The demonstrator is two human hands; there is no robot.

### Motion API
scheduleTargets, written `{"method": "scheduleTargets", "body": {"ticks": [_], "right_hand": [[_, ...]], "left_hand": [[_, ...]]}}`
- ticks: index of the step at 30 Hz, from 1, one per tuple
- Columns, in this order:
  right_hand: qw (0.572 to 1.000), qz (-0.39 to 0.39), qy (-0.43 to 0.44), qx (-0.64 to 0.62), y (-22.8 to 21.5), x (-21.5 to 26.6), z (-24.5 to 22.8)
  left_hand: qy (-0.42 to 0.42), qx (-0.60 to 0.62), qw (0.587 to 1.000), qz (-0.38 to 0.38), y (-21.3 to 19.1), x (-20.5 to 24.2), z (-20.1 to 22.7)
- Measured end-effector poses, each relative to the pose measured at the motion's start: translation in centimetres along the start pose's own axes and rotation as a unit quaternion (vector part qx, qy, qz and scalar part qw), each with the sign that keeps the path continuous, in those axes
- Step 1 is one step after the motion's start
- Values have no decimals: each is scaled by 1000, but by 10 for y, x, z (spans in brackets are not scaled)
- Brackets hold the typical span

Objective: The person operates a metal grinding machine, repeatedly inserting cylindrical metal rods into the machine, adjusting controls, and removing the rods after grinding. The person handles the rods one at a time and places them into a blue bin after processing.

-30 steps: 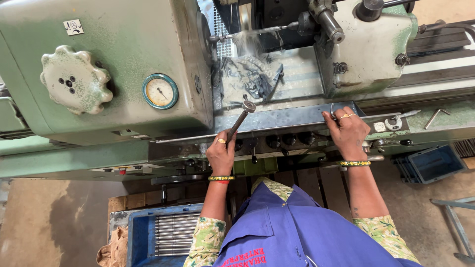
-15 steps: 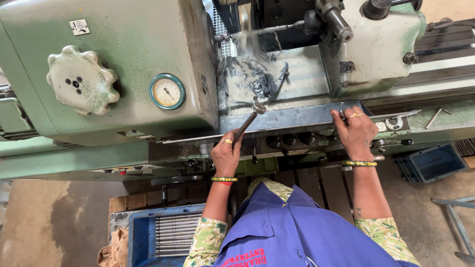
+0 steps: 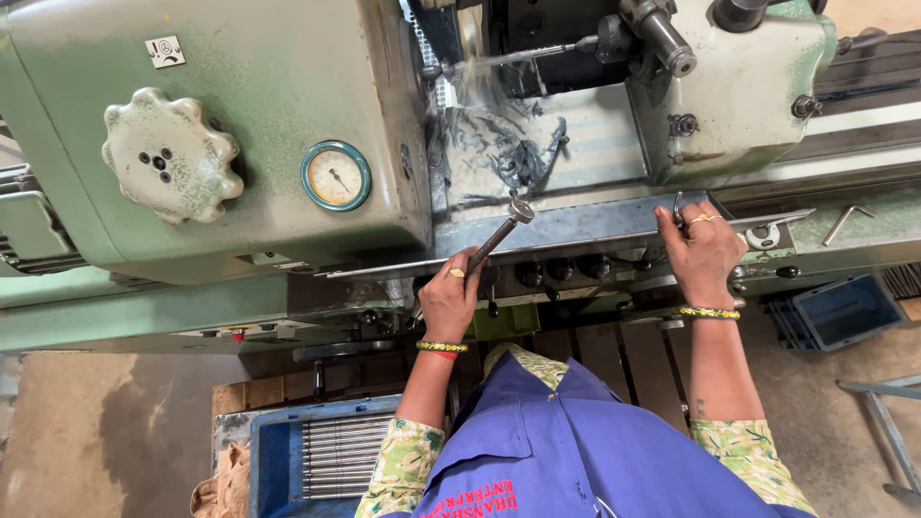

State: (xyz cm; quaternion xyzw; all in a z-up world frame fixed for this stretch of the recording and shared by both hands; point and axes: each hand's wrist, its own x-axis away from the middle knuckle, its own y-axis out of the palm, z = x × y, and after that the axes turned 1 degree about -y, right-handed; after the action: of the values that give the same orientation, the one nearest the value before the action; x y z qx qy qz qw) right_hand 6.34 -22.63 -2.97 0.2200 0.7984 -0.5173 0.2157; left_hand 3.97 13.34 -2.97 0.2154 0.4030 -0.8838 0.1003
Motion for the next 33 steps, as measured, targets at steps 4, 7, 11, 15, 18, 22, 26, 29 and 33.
{"method": "scheduleTargets", "body": {"ticks": [4,7,11,15,18,22,26,29,33], "right_hand": [[1000,5,7,-2,1,1,0],[1000,11,11,5,3,2,0],[1000,17,10,4,4,2,0],[1000,7,16,-2,3,3,0],[1000,9,12,6,3,3,0],[1000,4,23,2,3,3,0],[1000,6,19,-7,3,3,0],[1000,13,8,-4,2,3,-1],[1000,8,15,-22,1,3,1]], "left_hand": [[20,-19,1000,-6,-1,0,-2],[21,-35,999,-24,-2,1,-3],[29,-34,999,-27,-4,0,-4],[38,-27,998,-29,-5,-1,-4],[31,-23,999,-34,-6,0,-3],[27,-34,999,-34,-5,0,-3],[27,-35,999,-20,-1,1,-2],[32,-43,999,-9,2,5,-4],[-1,-39,999,-13,15,12,-11]]}}
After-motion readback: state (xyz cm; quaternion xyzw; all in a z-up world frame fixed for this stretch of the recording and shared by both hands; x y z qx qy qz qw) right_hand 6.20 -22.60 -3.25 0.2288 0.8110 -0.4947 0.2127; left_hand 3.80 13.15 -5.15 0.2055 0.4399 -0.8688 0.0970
